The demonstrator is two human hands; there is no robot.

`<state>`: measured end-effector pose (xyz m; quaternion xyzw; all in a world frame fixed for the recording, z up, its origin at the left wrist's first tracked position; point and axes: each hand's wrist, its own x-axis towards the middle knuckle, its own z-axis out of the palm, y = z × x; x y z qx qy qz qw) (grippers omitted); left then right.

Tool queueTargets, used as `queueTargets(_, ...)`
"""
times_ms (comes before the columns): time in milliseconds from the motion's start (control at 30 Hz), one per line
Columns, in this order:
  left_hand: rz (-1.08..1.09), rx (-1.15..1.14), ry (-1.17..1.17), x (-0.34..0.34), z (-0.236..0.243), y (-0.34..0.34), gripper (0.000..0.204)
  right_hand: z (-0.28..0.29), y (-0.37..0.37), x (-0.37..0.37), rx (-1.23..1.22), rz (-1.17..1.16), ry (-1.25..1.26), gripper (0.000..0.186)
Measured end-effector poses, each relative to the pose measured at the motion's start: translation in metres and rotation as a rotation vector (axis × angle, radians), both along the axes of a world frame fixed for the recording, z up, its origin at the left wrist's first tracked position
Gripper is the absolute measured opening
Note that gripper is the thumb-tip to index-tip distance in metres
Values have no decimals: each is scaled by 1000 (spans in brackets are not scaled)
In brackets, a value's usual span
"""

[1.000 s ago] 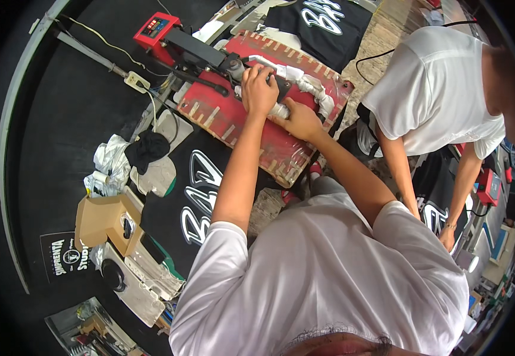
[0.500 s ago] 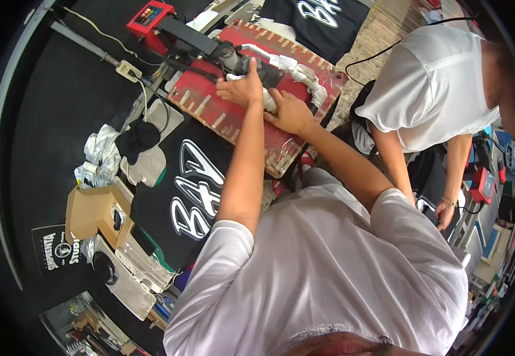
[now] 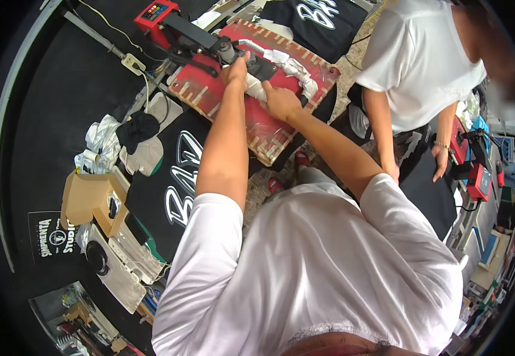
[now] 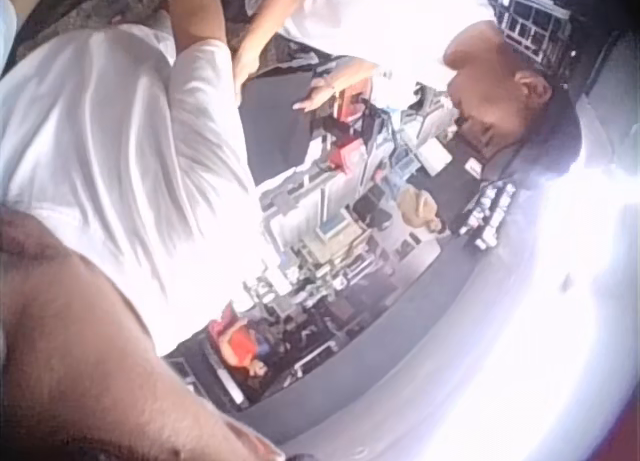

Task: The person flattens printed garments, presses them using a heat press machine, opens a small plastic packet, and arranges the pressed garments.

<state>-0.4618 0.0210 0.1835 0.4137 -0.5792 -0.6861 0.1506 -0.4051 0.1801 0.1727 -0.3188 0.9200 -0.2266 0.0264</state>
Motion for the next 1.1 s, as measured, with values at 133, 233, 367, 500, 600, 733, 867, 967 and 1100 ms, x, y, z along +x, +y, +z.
queueTargets(133,136,-353,-391,16,16,-35,65,64,-18,12,99,87,19,37)
queueTargets(233,25,-413,-345,36,21,20,71,37,15,17,99,-4,-21,43)
queueTargets(367,60,-174,-38,22,38,9,57,57,1,8,78,-11,72,43)
queueTargets(500,260,-310,34,38,3,-22,52,66,-31,24,18,50,72,51)
queueTargets(600,-152,70,305,78,39,41,75,60,8,20,-56,-18,234,62)
queueTargets(733,-344,47,469,170,56,32,40,94,43,49,-395,24,500,56)
queueTargets(867,-182,-55,389,270,25,-35,36,83,96,24,-620,-149,510,25)
queueTargets(967,109,153,214,320,-39,-63,24,36,154,-14,-962,-580,15,20)
queueTargets(1100,12,473,119,337,-117,-40,46,-68,230,-80,-1044,-769,-160,18)
